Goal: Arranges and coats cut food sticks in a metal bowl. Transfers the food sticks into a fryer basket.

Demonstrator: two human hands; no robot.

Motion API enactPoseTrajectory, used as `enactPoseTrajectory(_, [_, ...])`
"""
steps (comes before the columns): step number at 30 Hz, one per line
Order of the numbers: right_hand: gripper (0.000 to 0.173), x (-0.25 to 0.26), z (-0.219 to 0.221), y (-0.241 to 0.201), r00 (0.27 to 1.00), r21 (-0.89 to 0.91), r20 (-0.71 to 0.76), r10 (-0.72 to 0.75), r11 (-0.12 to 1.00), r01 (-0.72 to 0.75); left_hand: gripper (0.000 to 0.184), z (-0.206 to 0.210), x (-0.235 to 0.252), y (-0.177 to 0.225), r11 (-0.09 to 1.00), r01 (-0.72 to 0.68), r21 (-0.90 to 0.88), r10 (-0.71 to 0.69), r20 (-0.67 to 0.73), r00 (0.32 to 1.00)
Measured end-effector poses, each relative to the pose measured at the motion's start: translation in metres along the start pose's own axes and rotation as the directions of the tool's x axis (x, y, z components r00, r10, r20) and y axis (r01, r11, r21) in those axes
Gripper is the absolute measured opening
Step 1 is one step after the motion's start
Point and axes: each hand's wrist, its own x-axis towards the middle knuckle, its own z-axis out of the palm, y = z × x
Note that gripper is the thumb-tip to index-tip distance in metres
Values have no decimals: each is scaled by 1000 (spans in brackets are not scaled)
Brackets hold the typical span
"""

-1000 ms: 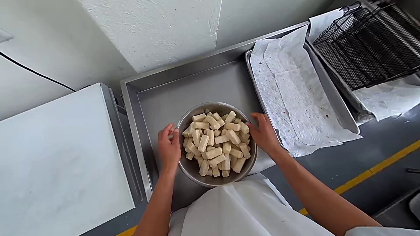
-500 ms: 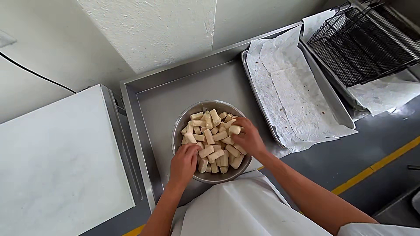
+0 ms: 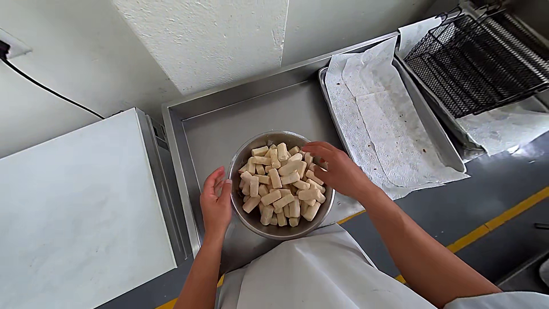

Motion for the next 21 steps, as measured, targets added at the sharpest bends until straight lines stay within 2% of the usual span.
enactPoseTrajectory(2, [40,-6,-2,25,993,30,-92,72,997,-69,40,-7,4,-9,999,37,15,-37,-44,998])
enactPoseTrajectory(4, [34,-10,-2,52,962,97,-176,208,976,-194,39,-10,7,-20,993,118,-1,-118,-78,990])
enactPoseTrajectory(8, [37,-6,21,95,875,315,-195,444,873,-373,34,10,12,-49,946,299,-122,-310,-88,947])
enactPoseTrajectory(10, [44,10,39,100,806,485,-150,573,753,-445,33,30,20,-42,901,374,-219,-403,-106,909])
enactPoseTrajectory(12, [51,21,46,92,747,554,-147,648,680,-480,37,35,24,-22,913,338,-227,-373,-132,918])
enactPoseTrajectory(14, [53,14,34,70,764,572,-235,601,721,-391,33,20,21,13,970,164,-179,-193,-156,969])
enactPoseTrajectory(15, [51,11,22,56,788,585,-314,529,762,-278,29,11,21,28,987,12,-159,-42,-193,980])
enactPoseTrajectory(16, [45,6,12,45,809,593,-395,436,793,-138,25,4,19,38,979,-141,-146,104,-236,966])
enactPoseTrajectory(17, [40,-7,10,41,824,573,-453,340,819,-23,23,-2,9,39,962,-237,-136,199,-246,949])
enactPoseTrajectory(18, [39,-17,13,43,831,553,-482,278,832,42,23,-6,4,31,957,-255,-140,220,-224,949])
enactPoseTrajectory(19, [40,-16,18,50,839,552,-478,262,832,54,24,-1,8,18,964,-206,-169,172,-197,965])
enactPoseTrajectory(21, [41,-15,38,68,842,606,-358,403,786,-118,24,11,14,-10,975,41,-220,-70,-126,990])
